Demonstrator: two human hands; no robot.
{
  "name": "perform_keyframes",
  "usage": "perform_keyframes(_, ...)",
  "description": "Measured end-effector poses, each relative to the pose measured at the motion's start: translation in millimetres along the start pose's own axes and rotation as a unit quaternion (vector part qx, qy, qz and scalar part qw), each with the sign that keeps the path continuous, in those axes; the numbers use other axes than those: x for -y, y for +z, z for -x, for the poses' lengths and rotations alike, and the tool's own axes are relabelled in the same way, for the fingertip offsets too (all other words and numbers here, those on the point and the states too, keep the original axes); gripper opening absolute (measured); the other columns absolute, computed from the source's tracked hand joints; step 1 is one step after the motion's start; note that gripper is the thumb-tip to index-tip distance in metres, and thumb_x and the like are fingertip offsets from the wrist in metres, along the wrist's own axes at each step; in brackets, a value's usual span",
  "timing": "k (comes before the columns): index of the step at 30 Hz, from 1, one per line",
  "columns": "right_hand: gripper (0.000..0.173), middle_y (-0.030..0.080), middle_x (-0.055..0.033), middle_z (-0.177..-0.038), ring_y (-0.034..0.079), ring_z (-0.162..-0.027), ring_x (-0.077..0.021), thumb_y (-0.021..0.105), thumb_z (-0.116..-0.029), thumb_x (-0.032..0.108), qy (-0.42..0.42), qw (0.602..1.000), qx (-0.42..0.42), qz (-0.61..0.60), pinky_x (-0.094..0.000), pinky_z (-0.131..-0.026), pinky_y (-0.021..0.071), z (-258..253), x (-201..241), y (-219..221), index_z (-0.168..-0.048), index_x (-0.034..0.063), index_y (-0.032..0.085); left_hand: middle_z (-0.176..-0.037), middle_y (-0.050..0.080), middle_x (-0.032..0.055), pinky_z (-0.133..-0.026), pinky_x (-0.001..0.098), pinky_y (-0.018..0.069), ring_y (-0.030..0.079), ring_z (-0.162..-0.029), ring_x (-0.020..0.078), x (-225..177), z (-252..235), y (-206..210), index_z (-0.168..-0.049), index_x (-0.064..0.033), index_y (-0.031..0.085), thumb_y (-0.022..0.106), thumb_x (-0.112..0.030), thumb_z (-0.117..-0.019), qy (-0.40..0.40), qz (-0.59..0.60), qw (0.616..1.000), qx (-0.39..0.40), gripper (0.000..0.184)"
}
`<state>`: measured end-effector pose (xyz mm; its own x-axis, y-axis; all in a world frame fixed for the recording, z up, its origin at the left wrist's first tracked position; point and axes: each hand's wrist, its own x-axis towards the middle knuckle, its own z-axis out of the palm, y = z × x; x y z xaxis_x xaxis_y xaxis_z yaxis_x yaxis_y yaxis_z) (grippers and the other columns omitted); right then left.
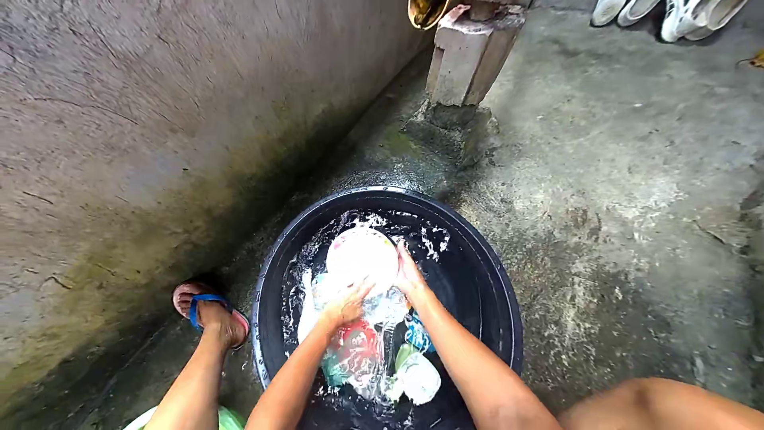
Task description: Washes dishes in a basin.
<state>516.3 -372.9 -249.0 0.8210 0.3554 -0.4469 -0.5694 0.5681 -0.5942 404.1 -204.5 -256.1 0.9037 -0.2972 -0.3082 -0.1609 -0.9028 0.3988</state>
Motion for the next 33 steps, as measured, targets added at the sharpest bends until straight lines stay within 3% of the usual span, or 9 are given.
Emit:
perform_keyframes(5,0.069,0.064,-0.0143,-0.134,0.067,-0.110,-0.0198,0.014,-0.1108,0.052,-0.019,0.997,-0.068,0.003,-0.0350,-0.088,0.0560,0,3,-32,-0.152,0.0038,0.040,-0.169,0.014,0.0258,-0.125,0.0634,-0.0018,0.004,-0.157,0.0468,2,9,-10,-0.160,0.0013,0.029,0.042,-0.016,-0.1079,-0.213,0.037,0.976,-0.017,0.056)
perform_keyframes(8,0.059,0.064,-0.0163,-0.132,0.067,-0.110,-0.0237,0.015,-0.1131,0.041,-0.045,0.994,-0.103,0.014,-0.0398,-0.088,0.0571,4,-6,-40,-0.147,0.0027,0.044,-0.157,0.040,0.0288,-0.125,0.0576,0.0197,0.031,-0.151,0.0454,-16,5,14,-0.150,0.0028,0.048,0.050,-0.019,-0.1045,-0.161,0.066,0.976,-0.134,0.050)
perform_keyframes(13,0.050,0.051,-0.0182,-0.149,0.060,-0.126,-0.0215,0.020,-0.1142,0.026,-0.057,0.988,-0.142,0.019,-0.0348,-0.102,0.0513,15,-2,-45,-0.155,-0.0002,0.031,-0.142,0.059,0.0249,-0.114,0.0531,0.0431,0.058,-0.132,0.0387,-63,13,-34,-0.145,0.0042,0.053,0.043,-0.010,-0.1071,-0.132,0.166,0.971,-0.113,0.041)
perform_keyframes(19,0.059,0.071,-0.0106,-0.113,0.070,-0.107,-0.0265,0.015,-0.1110,0.048,-0.135,0.972,0.017,-0.191,-0.0462,-0.095,0.0585,1,6,1,-0.126,0.0067,0.055,-0.127,0.065,0.0228,-0.100,0.0367,0.0536,0.066,-0.112,0.0198,-55,16,-80,-0.139,0.0096,0.052,0.041,-0.005,-0.1068,-0.170,0.573,0.702,-0.388,0.037)
perform_keyframes(22,0.052,0.072,-0.0129,-0.113,0.070,-0.109,-0.0210,0.016,-0.1129,0.026,-0.177,0.982,0.060,0.007,-0.0370,-0.100,0.0554,39,13,75,-0.120,-0.0034,0.058,-0.115,0.063,0.0158,-0.083,0.0350,0.0577,0.066,-0.095,0.0162,-61,16,-108,-0.139,0.0040,0.048,0.037,-0.004,-0.1083,-0.219,0.702,0.550,-0.396,0.033)
perform_keyframes(24,0.037,0.066,-0.0209,-0.133,0.058,-0.132,-0.0249,0.037,-0.1067,0.004,-0.273,0.894,0.092,0.343,-0.0374,-0.116,0.0412,72,1,113,-0.127,-0.0129,0.063,-0.110,0.063,0.0132,-0.080,0.0336,0.0572,0.065,-0.091,0.0152,-67,19,-119,-0.135,0.0023,0.048,0.036,-0.004,-0.1077,-0.237,0.726,0.512,-0.394,0.031)
perform_keyframes(26,0.036,0.059,-0.0200,-0.145,0.046,-0.144,-0.0400,0.050,-0.1026,0.015,-0.337,0.723,0.117,0.592,-0.0562,-0.123,0.0284,75,-2,131,-0.130,0.0009,0.069,-0.110,0.062,0.0131,-0.083,0.0335,0.0555,0.063,-0.093,0.0151,-73,29,-128,-0.135,0.0036,0.048,0.036,-0.005,-0.1079,-0.241,0.712,0.532,-0.390,0.031)
perform_keyframes(28,0.040,0.057,-0.0170,-0.149,0.043,-0.145,-0.0425,0.052,-0.1029,0.031,-0.319,0.651,0.113,0.679,-0.0626,-0.121,0.0264,54,23,136,-0.135,0.0136,0.069,-0.113,0.062,0.0131,-0.085,0.0346,0.0557,0.064,-0.096,0.0152,-77,41,-136,-0.137,0.0027,0.046,0.036,-0.006,-0.1084,-0.242,0.720,0.532,-0.376,0.031)
perform_keyframes(33,0.048,0.064,-0.0215,-0.135,0.058,-0.129,-0.0325,0.043,-0.1104,0.039,-0.105,0.843,0.044,0.526,-0.0522,-0.112,0.0422,-9,65,104,-0.134,0.0033,0.065,-0.109,0.064,0.0084,-0.079,0.0313,0.0577,0.066,-0.090,0.0121,-80,50,-141,-0.138,-0.0017,0.047,0.038,-0.008,-0.1085,-0.221,0.766,0.440,-0.414,0.032)
